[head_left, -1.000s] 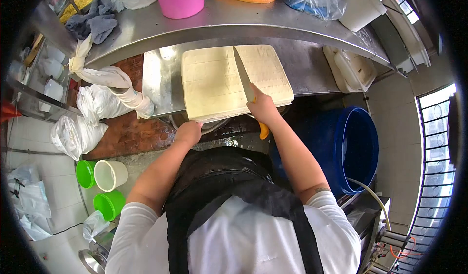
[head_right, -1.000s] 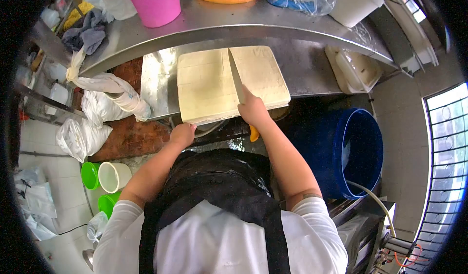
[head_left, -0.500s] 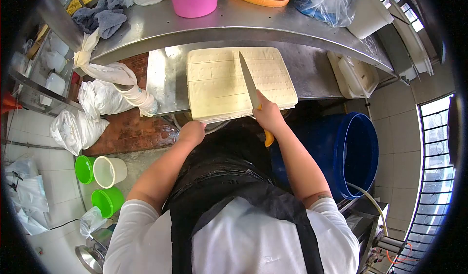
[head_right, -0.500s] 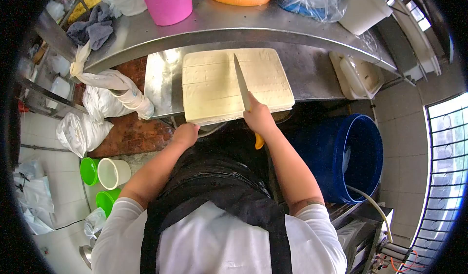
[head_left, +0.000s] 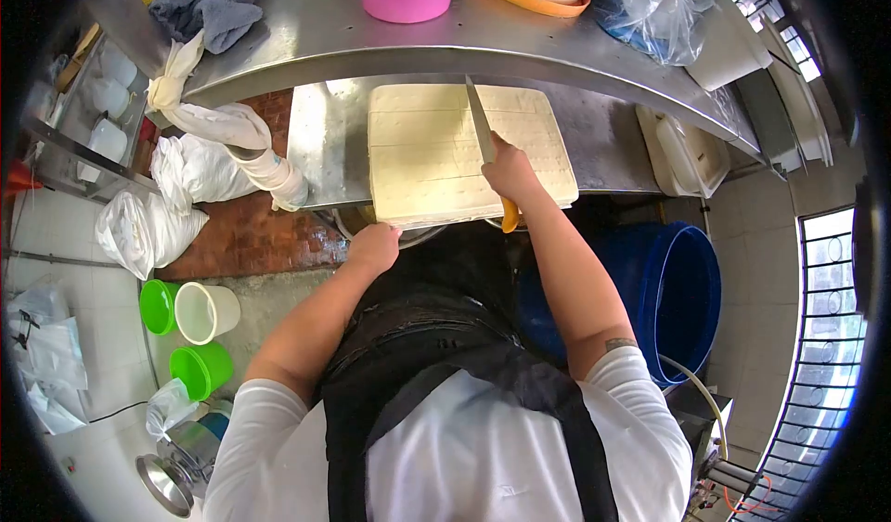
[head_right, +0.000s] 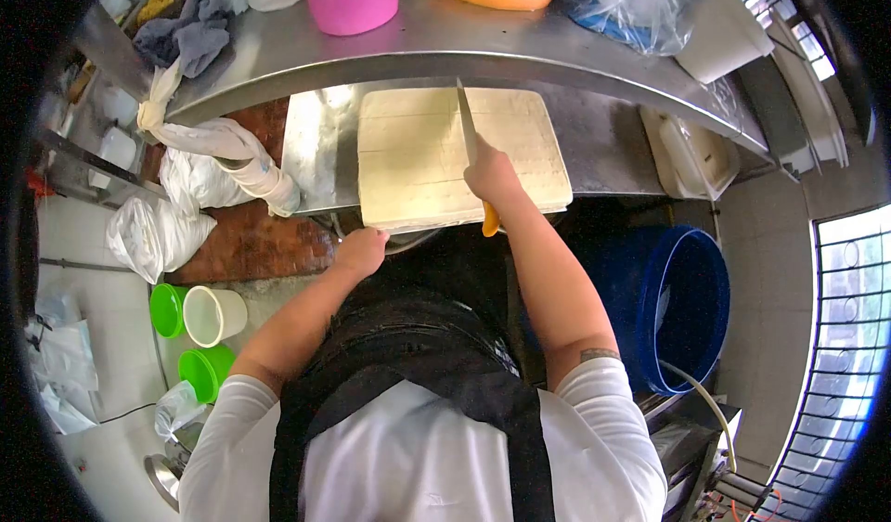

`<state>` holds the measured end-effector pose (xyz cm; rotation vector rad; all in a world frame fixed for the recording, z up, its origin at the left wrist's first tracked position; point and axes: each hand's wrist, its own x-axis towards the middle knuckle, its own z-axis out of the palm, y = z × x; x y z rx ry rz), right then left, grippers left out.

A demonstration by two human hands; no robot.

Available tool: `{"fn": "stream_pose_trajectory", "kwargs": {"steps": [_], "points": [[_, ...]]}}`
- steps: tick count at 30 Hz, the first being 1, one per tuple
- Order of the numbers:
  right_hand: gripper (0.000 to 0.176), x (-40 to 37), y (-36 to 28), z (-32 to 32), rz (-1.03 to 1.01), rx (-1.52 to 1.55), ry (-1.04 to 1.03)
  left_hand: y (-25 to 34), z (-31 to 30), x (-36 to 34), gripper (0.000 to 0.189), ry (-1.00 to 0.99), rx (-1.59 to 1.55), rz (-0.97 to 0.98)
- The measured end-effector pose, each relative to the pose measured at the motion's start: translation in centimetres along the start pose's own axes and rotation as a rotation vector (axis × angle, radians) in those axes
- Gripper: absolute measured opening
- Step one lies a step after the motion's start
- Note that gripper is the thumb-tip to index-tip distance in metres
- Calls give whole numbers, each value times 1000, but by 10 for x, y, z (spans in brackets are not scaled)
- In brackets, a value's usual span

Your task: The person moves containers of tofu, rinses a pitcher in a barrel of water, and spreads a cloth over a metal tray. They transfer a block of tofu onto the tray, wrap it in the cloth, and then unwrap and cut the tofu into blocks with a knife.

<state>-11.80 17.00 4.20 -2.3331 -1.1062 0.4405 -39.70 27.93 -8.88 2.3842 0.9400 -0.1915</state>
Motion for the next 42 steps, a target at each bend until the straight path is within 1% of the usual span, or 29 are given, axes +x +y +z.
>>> {"fn": "stream_pose_trajectory", "kwargs": {"steps": [2,4,5,8,9,11,13,16,20,22,23,25,29,31,32,34,35,37,40,42], "points": [[74,5,-8,-3,-8,-14,-7,3,-3,-2,43,6,-1,-7],[75,8,-14,-9,61,-6,-58,3,-5,-3,43,10,-2,-13],[75,11,-12,-7,61,-7,-62,3,-4,-2,43,20,-5,-12],[75,25,2,1,28,-22,-25,1,-1,-1,43,34,-9,-11],[75,31,6,4,-13,-50,-6,0,0,0,43,39,-7,-11],[74,32,-5,0,-56,-77,10,-1,-1,0,43,29,-1,-10],[73,34,-17,-8,-29,-43,-18,-1,-1,1,44,20,4,-8],[74,52,-11,-5,1,18,-62,-2,0,0,43,53,-4,-2],[74,74,0,7,26,7,-68,-2,1,0,41,57,-17,5],[74,81,-1,10,-81,-111,-17,-3,0,-1,41,58,-6,7],[74,81,-5,9,-81,-110,-20,-2,-1,-1,41,61,-5,11],[74,81,-13,5,-42,-140,-61,-3,0,-1,41,62,-5,15],[73,92,-4,11,-25,-135,-54,-5,3,1,42,53,2,23],[71,96,-1,12,15,-146,-134,-6,4,1,42,51,5,35],[71,94,1,12,22,-146,-132,-6,4,1,41,61,5,36],[69,87,-1,10,59,-164,-159,-6,5,2,40,65,6,44],[69,78,-11,3,67,-164,-156,-7,5,2,40,74,3,50],[50,58,-27,-7,102,-264,-236,-7,7,1,40,73,1,63],[46,40,-27,-7,97,-342,-263,-5,4,1,40,66,5,64],[45,26,-27,-9,102,-342,-267,-3,0,0,41,57,13,72]]}}
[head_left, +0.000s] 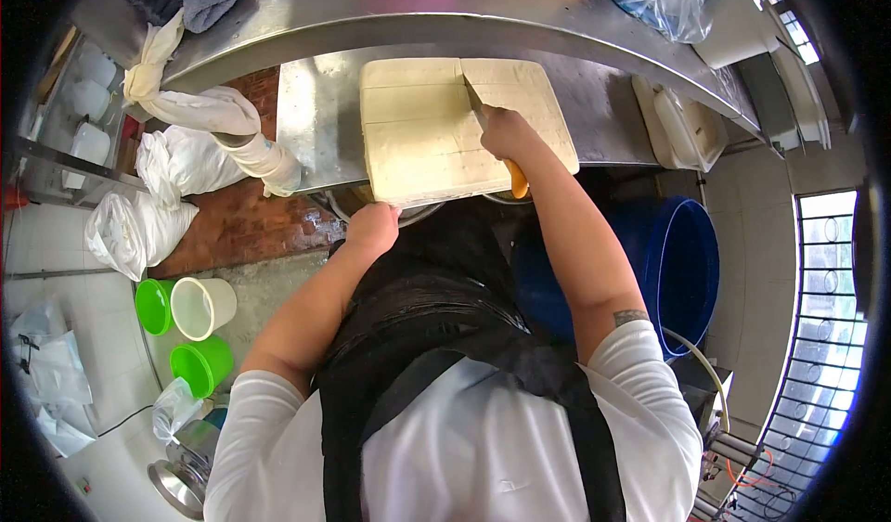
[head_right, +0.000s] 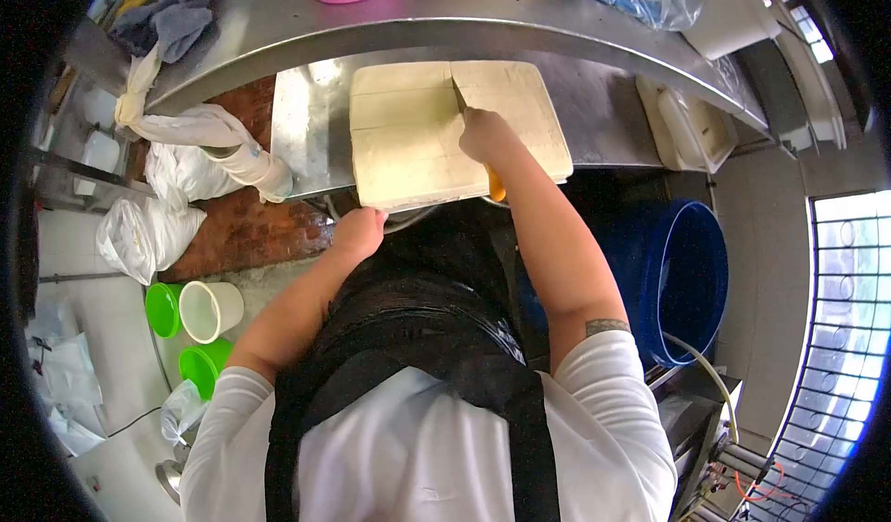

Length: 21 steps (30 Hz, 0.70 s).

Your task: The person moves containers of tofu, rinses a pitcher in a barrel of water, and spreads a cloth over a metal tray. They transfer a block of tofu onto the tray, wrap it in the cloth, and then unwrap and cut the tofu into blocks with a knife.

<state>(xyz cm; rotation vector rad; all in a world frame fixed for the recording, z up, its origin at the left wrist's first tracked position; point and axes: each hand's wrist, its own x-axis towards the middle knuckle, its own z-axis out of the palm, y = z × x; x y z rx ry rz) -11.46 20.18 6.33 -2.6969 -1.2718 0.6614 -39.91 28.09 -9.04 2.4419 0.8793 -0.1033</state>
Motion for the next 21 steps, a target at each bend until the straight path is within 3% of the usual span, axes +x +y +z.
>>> {"fn": "stream_pose_trajectory", "kwargs": {"steps": [8,11,14,16,21], "points": [[52,-48,27,38,-131,0,196,2,-4,0,42,-29,6,-13],[52,-87,23,40,-82,37,152,-2,1,4,43,-51,23,-3],[71,-136,14,41,64,40,-43,-6,5,7,44,-67,40,6],[64,-168,23,62,35,55,31,-4,4,8,44,-69,48,10],[71,-273,49,110,29,0,41,2,-6,2,46,-59,10,-16]]}}
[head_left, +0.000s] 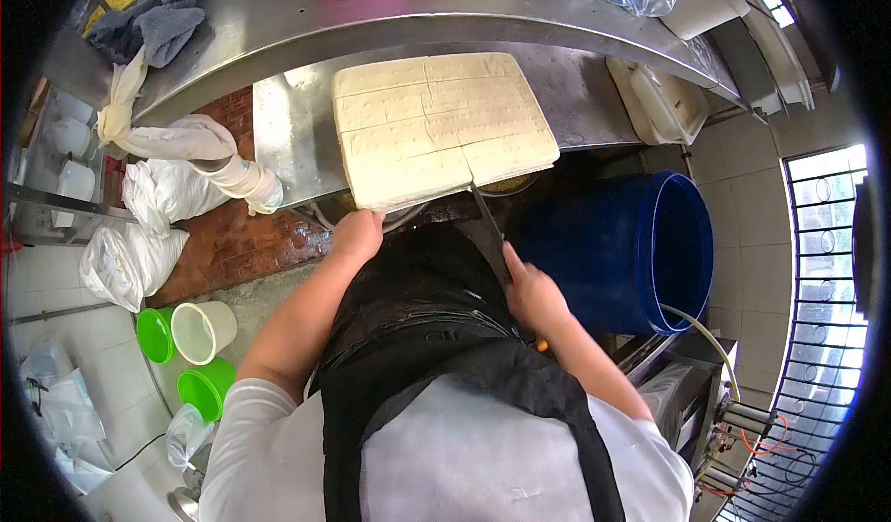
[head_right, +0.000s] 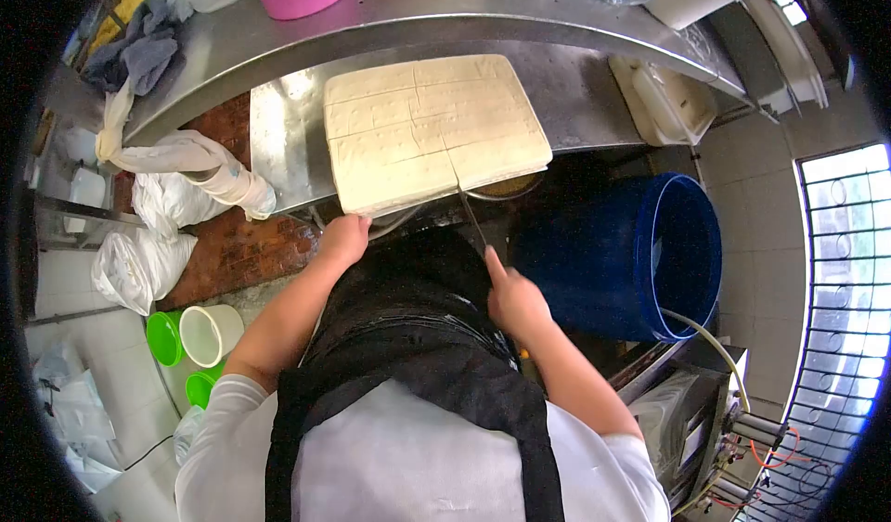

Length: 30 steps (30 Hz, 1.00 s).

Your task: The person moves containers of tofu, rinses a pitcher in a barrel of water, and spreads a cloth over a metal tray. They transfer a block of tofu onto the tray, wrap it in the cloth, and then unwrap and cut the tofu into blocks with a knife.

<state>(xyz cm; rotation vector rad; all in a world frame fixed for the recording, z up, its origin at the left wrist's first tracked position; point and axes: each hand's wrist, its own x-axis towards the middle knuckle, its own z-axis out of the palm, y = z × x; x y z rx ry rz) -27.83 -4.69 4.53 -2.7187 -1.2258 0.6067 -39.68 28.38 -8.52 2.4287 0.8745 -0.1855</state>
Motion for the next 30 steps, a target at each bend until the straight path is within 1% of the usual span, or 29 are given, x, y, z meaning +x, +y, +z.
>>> {"fn": "stream_pose_trajectory", "kwargs": {"steps": [1,3,5,7,9,11,13,15,17,19,21,25,27,30], "points": [[73,-23,4,4,18,22,-6,-1,2,0,46,-2,0,1],[78,-66,24,11,16,160,-35,-4,6,2,46,21,-12,7],[78,-98,37,13,29,216,-30,-1,3,1,46,24,-18,-1],[79,-100,38,9,36,272,-29,2,-1,-2,45,28,-24,-17],[76,-86,29,0,54,342,85,7,-7,-4,45,15,-45,-41],[77,-46,13,-10,59,362,121,4,-7,-2,44,21,-41,-38],[78,2,-2,-23,-11,396,190,2,-6,-3,44,10,-25,5],[77,54,-19,-33,-87,381,214,4,-9,-3,44,9,-14,10],[74,105,-42,-45,-102,320,192,2,-10,-1,45,-53,34,32],[73,150,-68,-59,-50,317,124,-7,1,4,45,-36,33,49],[71,192,-84,-61,-42,379,151,-10,3,5,45,-20,30,68],[73,251,-109,-69,-46,349,130,-9,1,2,44,2,-28,47],[77,270,-117,-70,-64,311,171,-12,2,3,44,25,-61,46],[73,293,-123,-73,-33,293,152,-9,-4,0,44,22,-89,43]]}}
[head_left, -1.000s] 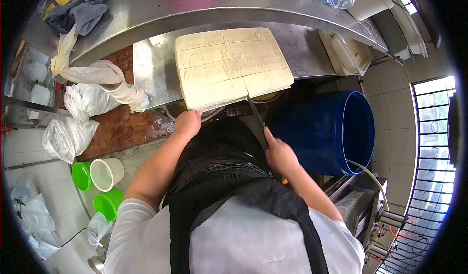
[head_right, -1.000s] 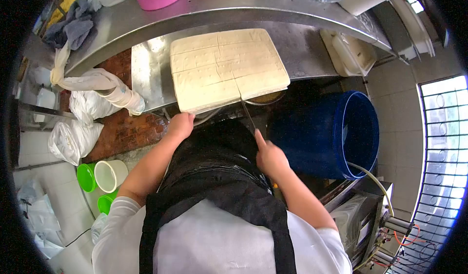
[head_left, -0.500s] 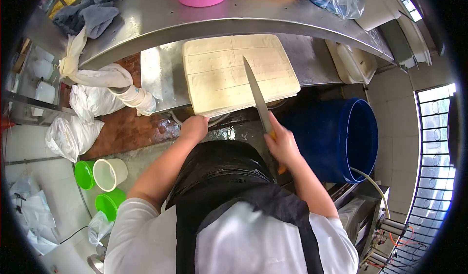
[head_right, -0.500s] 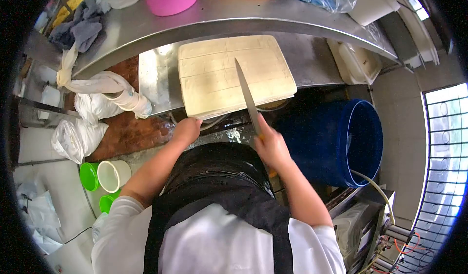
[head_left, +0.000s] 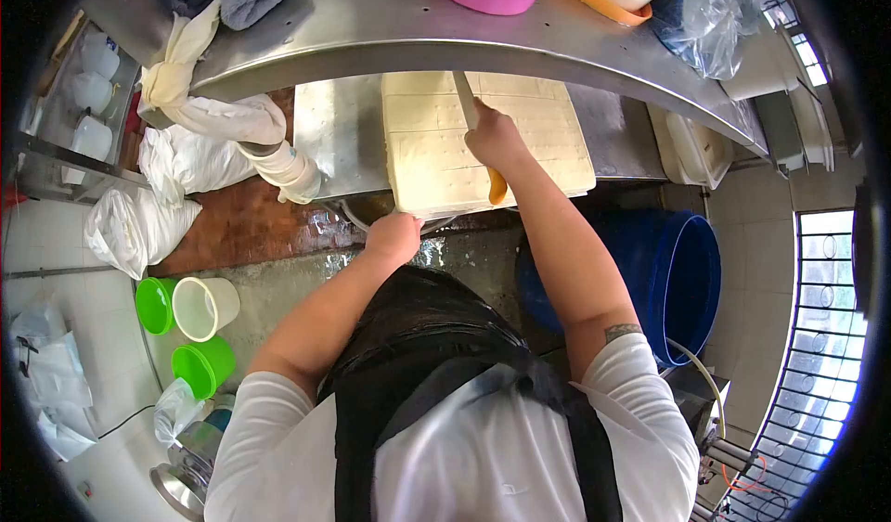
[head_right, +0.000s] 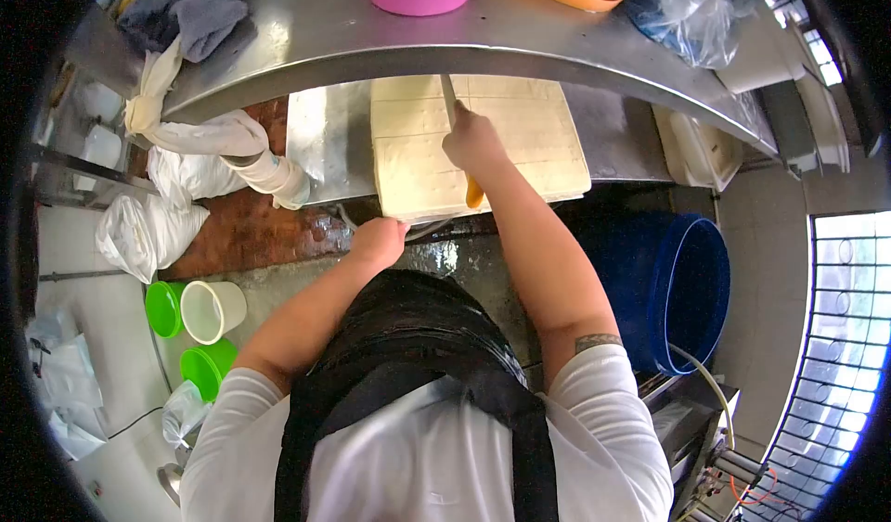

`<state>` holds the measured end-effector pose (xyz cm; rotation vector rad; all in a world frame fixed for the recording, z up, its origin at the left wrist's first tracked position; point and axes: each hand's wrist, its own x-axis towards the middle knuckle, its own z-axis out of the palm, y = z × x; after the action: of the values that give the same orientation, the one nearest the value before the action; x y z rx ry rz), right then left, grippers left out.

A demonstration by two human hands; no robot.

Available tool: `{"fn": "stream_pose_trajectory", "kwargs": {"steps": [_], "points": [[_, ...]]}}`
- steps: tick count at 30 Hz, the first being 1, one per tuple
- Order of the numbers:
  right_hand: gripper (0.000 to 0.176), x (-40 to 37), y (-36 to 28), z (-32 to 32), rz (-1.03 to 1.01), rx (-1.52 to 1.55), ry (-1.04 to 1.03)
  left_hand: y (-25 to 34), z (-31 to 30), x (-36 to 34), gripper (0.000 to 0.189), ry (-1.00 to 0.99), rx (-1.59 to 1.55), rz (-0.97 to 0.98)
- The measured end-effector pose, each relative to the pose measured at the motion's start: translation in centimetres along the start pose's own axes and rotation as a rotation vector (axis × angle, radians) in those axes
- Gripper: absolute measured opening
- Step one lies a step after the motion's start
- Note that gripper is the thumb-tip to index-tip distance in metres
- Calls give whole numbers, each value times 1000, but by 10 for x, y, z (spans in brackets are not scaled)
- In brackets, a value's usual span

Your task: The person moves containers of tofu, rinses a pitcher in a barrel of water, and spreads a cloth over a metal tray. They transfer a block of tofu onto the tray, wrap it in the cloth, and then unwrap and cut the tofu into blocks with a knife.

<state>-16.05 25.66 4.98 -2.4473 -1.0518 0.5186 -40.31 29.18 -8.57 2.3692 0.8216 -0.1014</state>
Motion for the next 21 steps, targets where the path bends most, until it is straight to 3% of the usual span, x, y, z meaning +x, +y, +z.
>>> {"fn": "stream_pose_trajectory", "kwargs": {"steps": [8,18,20,21], "points": [[73,29,-6,5,4,-40,-39,-2,-1,2,44,-11,1,29],[72,-1,-7,-4,58,-142,-135,-7,2,5,45,-2,15,100],[45,-15,-6,-3,11,-209,-148,-6,1,5,39,-15,44,87],[45,-23,-5,-3,16,-209,-143,-7,2,5,39,-16,44,94]]}}
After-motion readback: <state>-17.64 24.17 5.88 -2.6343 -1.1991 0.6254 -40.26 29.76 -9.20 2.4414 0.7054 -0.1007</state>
